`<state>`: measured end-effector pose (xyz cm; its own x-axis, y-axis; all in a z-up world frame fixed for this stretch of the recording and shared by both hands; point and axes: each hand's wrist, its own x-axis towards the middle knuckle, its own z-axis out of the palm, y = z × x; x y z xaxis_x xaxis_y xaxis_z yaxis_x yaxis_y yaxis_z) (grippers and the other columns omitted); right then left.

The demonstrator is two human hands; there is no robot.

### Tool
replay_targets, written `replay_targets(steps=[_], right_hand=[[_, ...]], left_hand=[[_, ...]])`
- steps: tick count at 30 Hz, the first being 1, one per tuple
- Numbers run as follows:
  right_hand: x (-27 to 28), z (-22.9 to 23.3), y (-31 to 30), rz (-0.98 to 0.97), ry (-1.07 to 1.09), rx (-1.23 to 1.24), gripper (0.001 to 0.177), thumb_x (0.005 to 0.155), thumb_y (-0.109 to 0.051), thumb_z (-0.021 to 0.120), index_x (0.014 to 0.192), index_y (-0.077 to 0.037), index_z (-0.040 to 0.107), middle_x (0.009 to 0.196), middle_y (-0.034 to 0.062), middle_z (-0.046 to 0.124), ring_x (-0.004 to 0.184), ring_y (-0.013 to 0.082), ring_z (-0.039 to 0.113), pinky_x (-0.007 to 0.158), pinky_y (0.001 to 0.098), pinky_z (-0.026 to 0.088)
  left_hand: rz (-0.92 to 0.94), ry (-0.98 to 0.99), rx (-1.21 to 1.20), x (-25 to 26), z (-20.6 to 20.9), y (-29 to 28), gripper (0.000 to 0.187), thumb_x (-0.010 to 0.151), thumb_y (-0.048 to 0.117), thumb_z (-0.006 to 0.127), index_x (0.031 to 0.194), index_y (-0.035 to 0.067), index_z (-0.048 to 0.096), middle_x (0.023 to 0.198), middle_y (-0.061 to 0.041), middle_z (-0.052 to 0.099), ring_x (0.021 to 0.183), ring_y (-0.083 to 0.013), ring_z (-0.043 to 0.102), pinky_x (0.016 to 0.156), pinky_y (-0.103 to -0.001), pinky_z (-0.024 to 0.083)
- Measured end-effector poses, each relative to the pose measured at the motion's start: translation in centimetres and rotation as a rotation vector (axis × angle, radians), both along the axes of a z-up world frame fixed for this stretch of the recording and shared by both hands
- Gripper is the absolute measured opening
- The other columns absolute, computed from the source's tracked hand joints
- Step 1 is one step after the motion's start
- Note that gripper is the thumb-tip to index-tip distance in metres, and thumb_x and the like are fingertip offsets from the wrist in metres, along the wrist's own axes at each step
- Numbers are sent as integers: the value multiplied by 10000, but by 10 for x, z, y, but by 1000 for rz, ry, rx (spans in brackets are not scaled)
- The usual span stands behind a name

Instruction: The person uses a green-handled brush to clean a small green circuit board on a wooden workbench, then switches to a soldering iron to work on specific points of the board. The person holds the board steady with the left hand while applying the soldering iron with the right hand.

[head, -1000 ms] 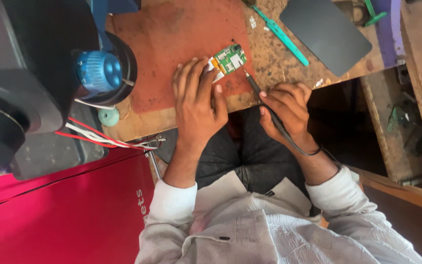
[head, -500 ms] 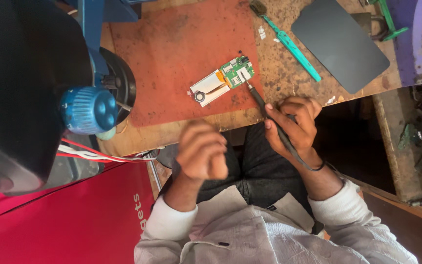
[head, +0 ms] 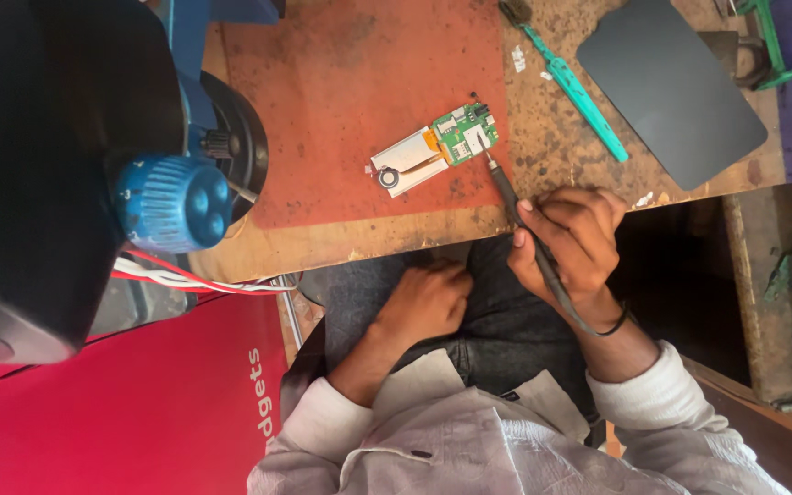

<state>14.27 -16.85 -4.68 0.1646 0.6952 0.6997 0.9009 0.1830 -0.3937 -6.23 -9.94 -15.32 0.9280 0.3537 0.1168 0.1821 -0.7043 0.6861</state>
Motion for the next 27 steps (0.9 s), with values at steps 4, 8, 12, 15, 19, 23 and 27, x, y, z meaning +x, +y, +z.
replay_targets(steps=[4, 8, 12, 15, 19, 23, 27], right_hand=[[0, 2, -3, -20, 69, -43, 212, 886, -57, 774, 1073, 42, 754, 917, 109, 644, 927, 283, 656, 914, 400, 428], [1, 2, -3, -20, 95, -47, 194, 896, -46, 777, 1069, 39, 750, 922, 107, 653, 942, 278, 662, 931, 396, 435], [2, 4, -1, -1, 112, -42, 181, 895, -42, 773, 1053, 40, 738, 933, 111, 673, 947, 281, 670, 931, 399, 436], [4, 7, -2, 11, 136, -64, 179, 893, -44, 761, 1048, 38, 724, 969, 128, 687, 974, 300, 673, 954, 407, 444], [6, 10, -5, 15, 184, -107, 192, 884, -38, 766, 1058, 33, 728, 993, 140, 692, 997, 311, 673, 972, 402, 454], [4, 12, -6, 9, 188, -106, 200, 894, -28, 791, 1075, 29, 727, 1020, 144, 702, 1023, 314, 668, 950, 376, 453], [2, 15, -4, -2, 168, -87, 207, 875, -30, 802, 1061, 29, 732, 997, 143, 702, 1011, 321, 667, 978, 398, 460]], left_hand=[[138, 234, 177, -4, -18, 16, 254, 688, 92, 686, 929, 19, 720, 1005, -196, 697, 1033, -402, 658, 848, -512, 538], [316, 320, 128, -17, -16, 35, 293, 722, 116, 710, 990, 0, 737, 1037, -243, 691, 1035, -447, 633, 876, -568, 496], [278, 427, 152, -10, -2, 32, 209, 786, 161, 722, 926, 7, 744, 1023, -247, 704, 1006, -446, 661, 870, -552, 517], [-61, 555, -187, -11, 40, 18, 189, 859, 223, 708, 911, 48, 758, 962, -178, 727, 900, -395, 706, 802, -495, 553], [-271, 121, -402, -15, 125, 25, 188, 898, 251, 761, 879, 67, 731, 898, -93, 734, 843, -324, 722, 753, -435, 557], [60, -406, 1, 4, 161, 54, 85, 938, 139, 766, 904, 109, 695, 990, -46, 713, 995, -286, 715, 917, -442, 575], [384, -333, 252, 40, 155, 86, 456, 933, 183, 798, 1286, -6, 579, 1257, -188, 646, 1264, -399, 577, 1080, -496, 468]])
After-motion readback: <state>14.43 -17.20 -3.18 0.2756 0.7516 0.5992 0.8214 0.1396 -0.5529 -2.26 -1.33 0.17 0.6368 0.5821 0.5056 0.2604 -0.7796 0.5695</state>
